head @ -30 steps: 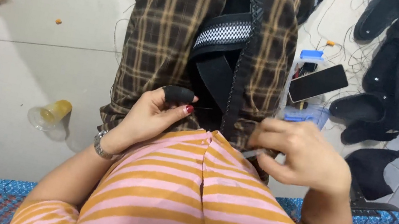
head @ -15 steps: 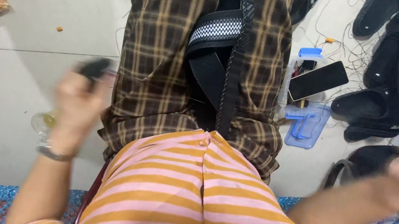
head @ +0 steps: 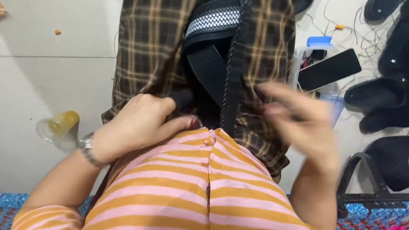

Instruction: The person is hand-sewing a black sandal, pulling thread through the material to secure the straps or sole.

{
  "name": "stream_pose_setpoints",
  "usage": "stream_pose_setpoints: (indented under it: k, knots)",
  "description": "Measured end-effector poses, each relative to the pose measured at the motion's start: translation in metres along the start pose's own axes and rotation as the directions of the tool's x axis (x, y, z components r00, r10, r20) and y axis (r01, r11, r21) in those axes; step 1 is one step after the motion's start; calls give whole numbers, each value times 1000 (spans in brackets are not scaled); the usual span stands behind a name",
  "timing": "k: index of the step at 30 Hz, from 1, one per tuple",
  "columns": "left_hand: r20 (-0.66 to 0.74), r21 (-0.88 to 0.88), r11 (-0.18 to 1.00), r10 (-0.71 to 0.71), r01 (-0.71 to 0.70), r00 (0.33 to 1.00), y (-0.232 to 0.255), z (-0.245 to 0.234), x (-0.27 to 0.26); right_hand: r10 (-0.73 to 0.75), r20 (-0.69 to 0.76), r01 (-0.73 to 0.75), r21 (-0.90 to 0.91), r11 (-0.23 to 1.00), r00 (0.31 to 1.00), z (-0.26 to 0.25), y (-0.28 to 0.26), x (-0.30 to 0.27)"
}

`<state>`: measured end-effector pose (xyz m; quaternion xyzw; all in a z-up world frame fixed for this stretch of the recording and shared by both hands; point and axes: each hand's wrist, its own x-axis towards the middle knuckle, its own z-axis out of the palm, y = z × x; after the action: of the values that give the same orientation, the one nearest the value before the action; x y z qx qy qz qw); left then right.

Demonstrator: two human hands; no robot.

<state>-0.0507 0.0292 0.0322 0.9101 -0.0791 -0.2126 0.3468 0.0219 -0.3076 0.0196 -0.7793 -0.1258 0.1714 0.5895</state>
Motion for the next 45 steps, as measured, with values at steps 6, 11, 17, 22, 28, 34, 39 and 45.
stream_pose_setpoints:
  k: [6, 11, 17, 22, 28, 34, 39, 45]
  knots:
    - [189, -940, 339, 417, 41, 889, -14, -9, -8, 62, 163, -9, -307, 952, 985, 43, -11, 8]
    - [-194, 151, 984, 128, -100, 973, -15, -6, -2, 20, 75, 1, -282, 959, 997, 55, -30, 14]
    - [79, -287, 955, 103, -76, 992, -30, -12, -54, -129, 135, 159, -242, 957, 982, 84, -43, 26]
    - [183, -622, 781, 74, 57, 980, -50, -3, -64, -144, 125, 168, -211, 963, 982, 76, -31, 20]
    - [-391, 188, 771, -510, 609, 766, -110, -33, -41, -78, 296, 248, -597, 763, 952, 25, -47, 19]
    - [-444, 172, 955, 295, -243, 846, -8, -44, 29, 43, 576, 444, -673, 592, 816, 21, -68, 28]
    - [-385, 203, 903, 429, -379, 817, 3, -35, 49, 58, 597, 486, -702, 521, 800, 26, -71, 34]
    - [-428, 201, 870, 491, -450, 759, 1, -28, 57, 87, 589, 473, -721, 507, 803, 28, -80, 36]
